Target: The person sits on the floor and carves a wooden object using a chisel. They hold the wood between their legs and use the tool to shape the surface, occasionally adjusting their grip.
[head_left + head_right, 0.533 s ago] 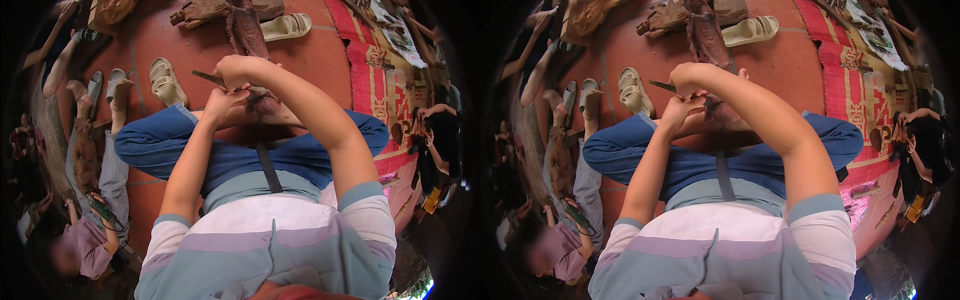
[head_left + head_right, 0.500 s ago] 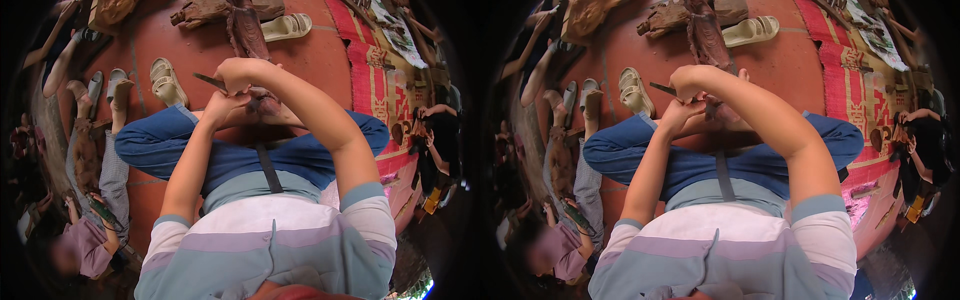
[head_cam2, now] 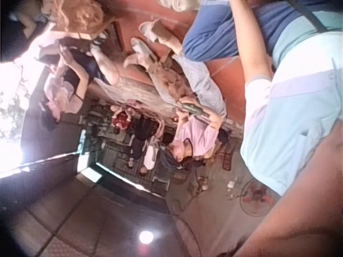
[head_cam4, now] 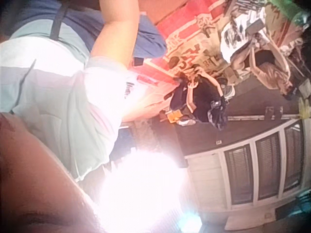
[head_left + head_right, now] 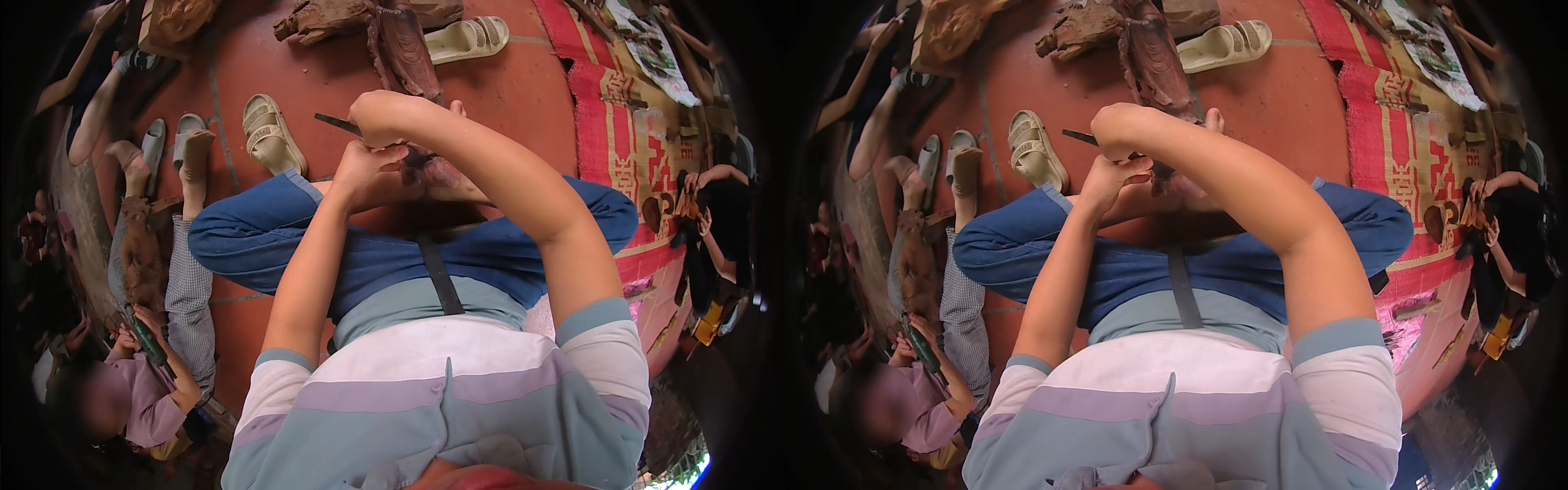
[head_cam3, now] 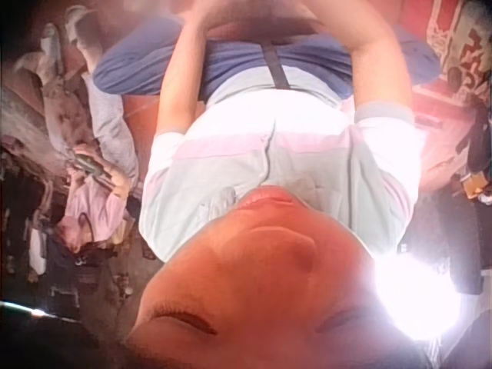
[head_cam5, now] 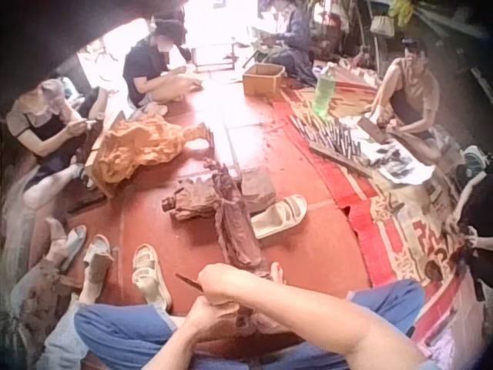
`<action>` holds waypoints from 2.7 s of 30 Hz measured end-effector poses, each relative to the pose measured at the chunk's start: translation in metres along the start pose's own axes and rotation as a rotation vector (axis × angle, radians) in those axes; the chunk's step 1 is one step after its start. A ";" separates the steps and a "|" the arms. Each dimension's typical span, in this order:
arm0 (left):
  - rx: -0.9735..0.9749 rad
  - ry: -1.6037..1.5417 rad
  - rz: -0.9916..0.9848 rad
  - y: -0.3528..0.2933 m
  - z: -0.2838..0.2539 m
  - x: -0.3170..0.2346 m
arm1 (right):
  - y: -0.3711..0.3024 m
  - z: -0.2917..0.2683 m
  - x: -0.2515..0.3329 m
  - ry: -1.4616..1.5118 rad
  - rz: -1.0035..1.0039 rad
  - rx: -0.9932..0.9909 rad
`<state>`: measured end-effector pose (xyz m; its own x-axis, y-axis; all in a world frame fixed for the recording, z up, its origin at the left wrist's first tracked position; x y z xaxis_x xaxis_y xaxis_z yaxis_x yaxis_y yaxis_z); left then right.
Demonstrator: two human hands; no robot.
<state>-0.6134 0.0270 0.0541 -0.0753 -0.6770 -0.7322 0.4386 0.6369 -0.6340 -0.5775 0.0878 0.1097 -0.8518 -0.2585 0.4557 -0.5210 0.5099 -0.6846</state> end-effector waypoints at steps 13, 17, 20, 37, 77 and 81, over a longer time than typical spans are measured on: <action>0.110 0.037 0.282 -0.010 0.004 0.004 | 0.003 0.019 0.012 -0.103 -0.114 0.007; 0.018 0.003 0.015 0.001 -0.006 0.020 | 0.006 0.005 0.007 -0.076 -0.070 -0.117; 0.009 -0.065 0.008 0.000 -0.006 0.020 | 0.006 0.014 0.011 -0.101 -0.067 -0.032; -0.056 0.007 0.036 -0.002 -0.006 0.007 | -0.007 -0.002 0.009 0.012 -0.072 -0.044; 0.049 0.173 0.153 -0.016 0.006 -0.008 | -0.018 0.000 0.011 0.017 -0.145 -0.149; -0.032 0.043 -0.052 -0.011 0.005 -0.012 | -0.014 -0.005 0.005 0.019 -0.079 -0.082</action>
<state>-0.6123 0.0264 0.0714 -0.1361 -0.6932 -0.7077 0.4041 0.6134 -0.6786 -0.5745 0.0835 0.1244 -0.8065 -0.2856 0.5176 -0.5797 0.5537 -0.5978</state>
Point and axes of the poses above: each hand's wrist, its own y-axis towards the middle knuckle, its own z-axis out of the palm, x = y × z, the point moved 8 cm from there along y, towards the middle knuckle, and after that the axes turned 3 degrees about y, right-handed, at the moved point
